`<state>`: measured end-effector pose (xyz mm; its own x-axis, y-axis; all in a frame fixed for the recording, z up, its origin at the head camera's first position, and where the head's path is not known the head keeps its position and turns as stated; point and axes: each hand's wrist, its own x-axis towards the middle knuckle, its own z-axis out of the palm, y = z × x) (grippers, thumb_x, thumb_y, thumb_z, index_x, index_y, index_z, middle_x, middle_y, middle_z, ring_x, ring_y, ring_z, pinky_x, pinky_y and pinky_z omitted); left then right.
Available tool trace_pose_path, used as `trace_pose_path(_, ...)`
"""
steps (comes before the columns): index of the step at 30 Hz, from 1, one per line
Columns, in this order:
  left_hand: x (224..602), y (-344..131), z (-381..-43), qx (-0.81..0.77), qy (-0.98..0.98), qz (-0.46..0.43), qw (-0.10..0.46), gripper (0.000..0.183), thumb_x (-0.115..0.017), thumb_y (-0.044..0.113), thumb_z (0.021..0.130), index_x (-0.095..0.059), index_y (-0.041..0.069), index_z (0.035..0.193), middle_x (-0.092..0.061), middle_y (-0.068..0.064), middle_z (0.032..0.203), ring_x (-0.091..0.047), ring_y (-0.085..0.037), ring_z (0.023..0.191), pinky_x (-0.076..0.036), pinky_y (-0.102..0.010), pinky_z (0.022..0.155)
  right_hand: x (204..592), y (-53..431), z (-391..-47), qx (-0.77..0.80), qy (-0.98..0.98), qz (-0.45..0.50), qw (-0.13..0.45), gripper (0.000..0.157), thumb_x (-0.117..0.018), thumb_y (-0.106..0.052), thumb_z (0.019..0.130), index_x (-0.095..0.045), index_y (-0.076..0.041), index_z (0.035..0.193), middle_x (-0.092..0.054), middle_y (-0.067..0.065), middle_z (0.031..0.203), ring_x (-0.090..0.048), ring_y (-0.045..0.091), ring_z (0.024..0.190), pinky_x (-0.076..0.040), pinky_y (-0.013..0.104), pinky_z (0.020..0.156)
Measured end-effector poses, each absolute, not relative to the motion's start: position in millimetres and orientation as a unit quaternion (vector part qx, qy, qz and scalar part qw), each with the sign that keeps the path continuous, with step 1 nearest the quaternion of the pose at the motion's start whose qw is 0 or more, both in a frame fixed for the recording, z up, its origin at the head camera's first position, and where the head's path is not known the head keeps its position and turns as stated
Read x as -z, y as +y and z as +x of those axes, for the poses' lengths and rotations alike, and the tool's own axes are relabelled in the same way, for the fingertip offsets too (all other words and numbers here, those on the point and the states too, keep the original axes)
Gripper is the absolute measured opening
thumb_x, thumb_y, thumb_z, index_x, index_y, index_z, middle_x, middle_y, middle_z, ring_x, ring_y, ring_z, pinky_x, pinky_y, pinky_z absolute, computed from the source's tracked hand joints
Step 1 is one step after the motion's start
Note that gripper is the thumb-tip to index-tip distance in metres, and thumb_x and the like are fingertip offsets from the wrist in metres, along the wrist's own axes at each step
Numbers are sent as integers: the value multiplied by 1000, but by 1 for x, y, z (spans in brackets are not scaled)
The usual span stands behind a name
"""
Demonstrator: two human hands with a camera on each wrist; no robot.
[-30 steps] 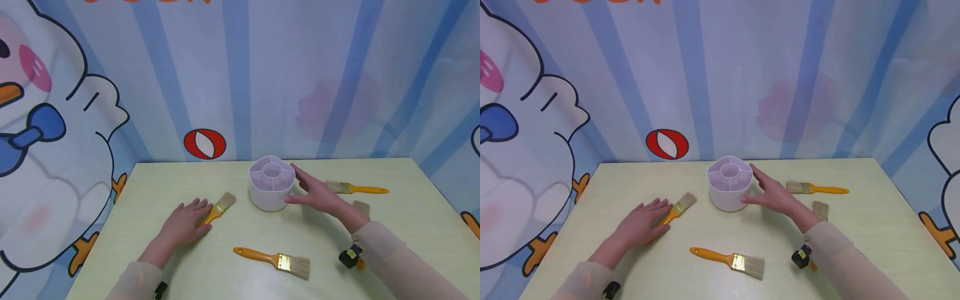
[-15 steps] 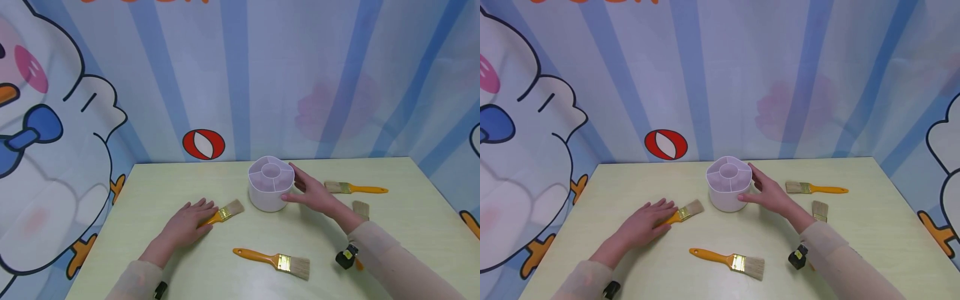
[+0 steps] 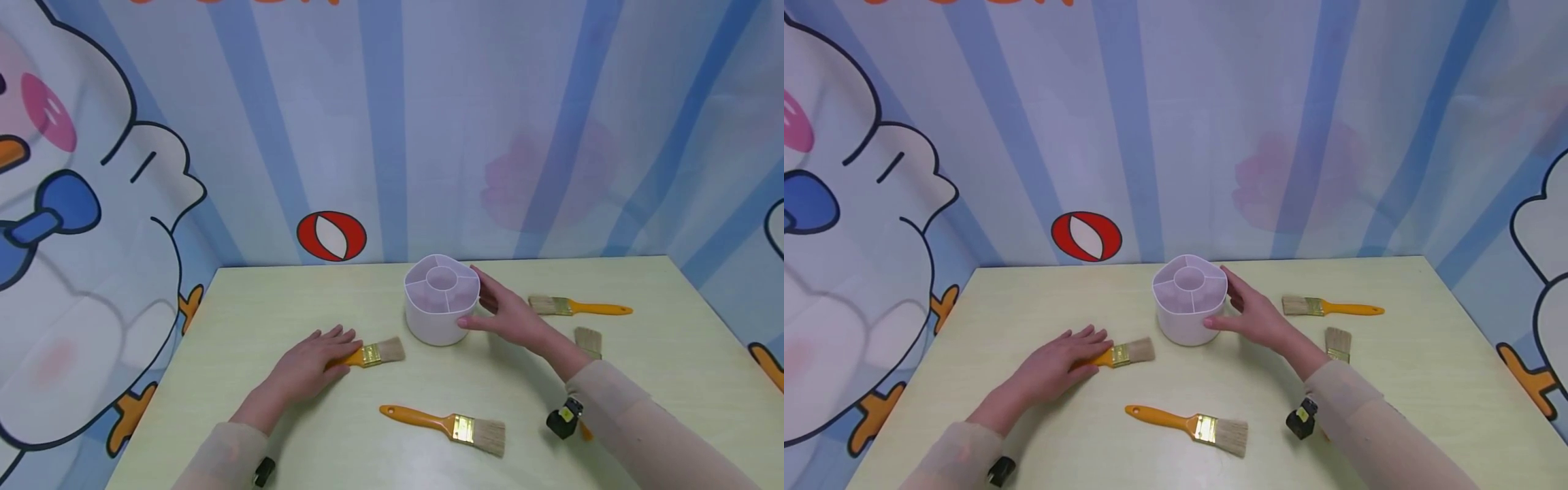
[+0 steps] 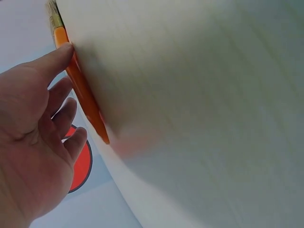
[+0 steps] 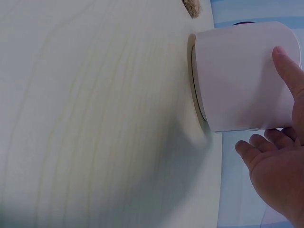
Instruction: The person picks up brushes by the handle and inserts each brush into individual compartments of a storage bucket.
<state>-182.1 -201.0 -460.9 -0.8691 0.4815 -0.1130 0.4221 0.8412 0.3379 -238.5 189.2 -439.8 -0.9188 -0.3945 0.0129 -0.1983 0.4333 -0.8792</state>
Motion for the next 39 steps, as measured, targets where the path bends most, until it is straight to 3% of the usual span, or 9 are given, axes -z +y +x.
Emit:
trace_pose_path(8,465,-201,-182,-184,951,229,94,51,-75,21,102,-64,16,151,-58,-4,158,-43,-28,154,-36,-53,127,441,188,-239,509,836,-180,99,107,-87,-24,92,-17,-8,172,-27,20,174,-33,44,157,-34,56,125)
trace_pose_path(18,465,-198,-181,-204,947,232,89,45,-77,20,100,-70,17,144,-64,-2,152,-50,-30,150,-42,-59,121,441,188,-240,510,834,-185,95,105,-86,-22,94,-17,-7,171,-28,22,173,-34,46,156,-34,57,125)
trace_pose_path(32,466,-193,-178,-183,950,251,41,36,-79,18,98,-77,17,133,-72,-1,139,-66,-23,134,-56,-52,108,442,190,-241,515,833,-175,101,104,-87,-24,93,-21,-10,171,-28,20,174,-36,46,155,-37,55,123)
trace_pose_path(39,465,-186,-176,-121,953,277,8,31,-81,19,96,-81,18,127,-78,-2,127,-74,-25,120,-60,-51,103,442,190,-241,518,831,-176,103,103,-87,-23,93,-21,-9,171,-28,20,174,-36,46,155,-37,55,123)
